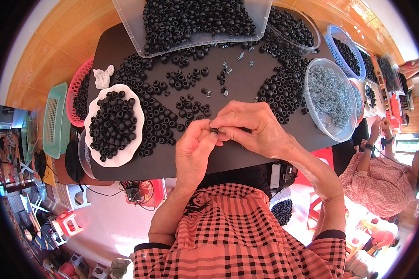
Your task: Assembling small black plastic rings with small silver metallic components by hand at a workbench.
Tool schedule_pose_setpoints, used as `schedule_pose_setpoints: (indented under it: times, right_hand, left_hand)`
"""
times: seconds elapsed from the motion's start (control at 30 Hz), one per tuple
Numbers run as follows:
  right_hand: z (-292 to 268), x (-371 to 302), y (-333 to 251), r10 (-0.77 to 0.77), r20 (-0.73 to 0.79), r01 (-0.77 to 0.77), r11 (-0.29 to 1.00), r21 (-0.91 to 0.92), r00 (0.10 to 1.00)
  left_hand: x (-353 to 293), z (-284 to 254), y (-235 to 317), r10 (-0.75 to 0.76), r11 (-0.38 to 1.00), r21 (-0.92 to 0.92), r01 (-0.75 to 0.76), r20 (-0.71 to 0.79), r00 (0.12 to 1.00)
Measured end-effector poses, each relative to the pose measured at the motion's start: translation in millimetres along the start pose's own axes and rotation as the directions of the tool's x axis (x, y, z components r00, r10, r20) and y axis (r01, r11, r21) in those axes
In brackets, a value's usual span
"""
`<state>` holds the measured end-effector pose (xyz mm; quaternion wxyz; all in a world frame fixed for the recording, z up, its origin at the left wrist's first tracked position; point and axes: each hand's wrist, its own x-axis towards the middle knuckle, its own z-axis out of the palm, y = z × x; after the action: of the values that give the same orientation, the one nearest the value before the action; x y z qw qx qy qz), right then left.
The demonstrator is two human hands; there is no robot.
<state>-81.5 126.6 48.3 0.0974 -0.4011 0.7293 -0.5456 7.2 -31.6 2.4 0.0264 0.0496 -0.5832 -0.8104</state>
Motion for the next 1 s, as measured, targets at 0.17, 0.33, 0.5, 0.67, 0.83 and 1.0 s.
schedule_pose_setpoints:
  times: [0.17,0.33,0.5,0.67,0.83,1.0]
  right_hand:
    - [5.2,-3.4,-3.2,0.007,-0.06,-0.007,1.0,-0.004,0.998]
    - [6.0,1.7,0.9,0.035,-0.074,-0.037,0.999,-0.033,0.997]
    - [-5.7,45.8,32.0,-0.155,-0.091,0.101,0.896,-0.432,0.984]
    - [2.5,71.2,44.4,-0.118,0.08,0.142,0.754,-0.641,0.99]
    - [9.2,73.0,37.9,-0.1,-0.011,0.085,0.892,-0.444,0.995]
    - [-5.7,44.1,9.4,0.311,-0.104,-0.304,0.949,0.084,0.945]
  left_hand:
    - [-1.5,0.9,1.3,-0.011,1.0,-0.007,0.011,0.0,1.0]
    - [-1.7,-0.1,1.4,0.002,1.0,-0.025,-0.002,0.0,1.0]
    - [-1.7,1.8,4.3,-0.013,1.0,-0.026,0.013,0.015,1.0]
    - [-2.0,1.0,6.9,-0.013,1.0,0.011,0.013,0.031,0.999]
    - [-2.2,-0.1,4.3,-0.021,0.999,-0.025,0.021,0.025,0.999]
    - [-1.4,-0.2,3.2,-0.023,0.997,-0.072,0.023,0.008,1.0]
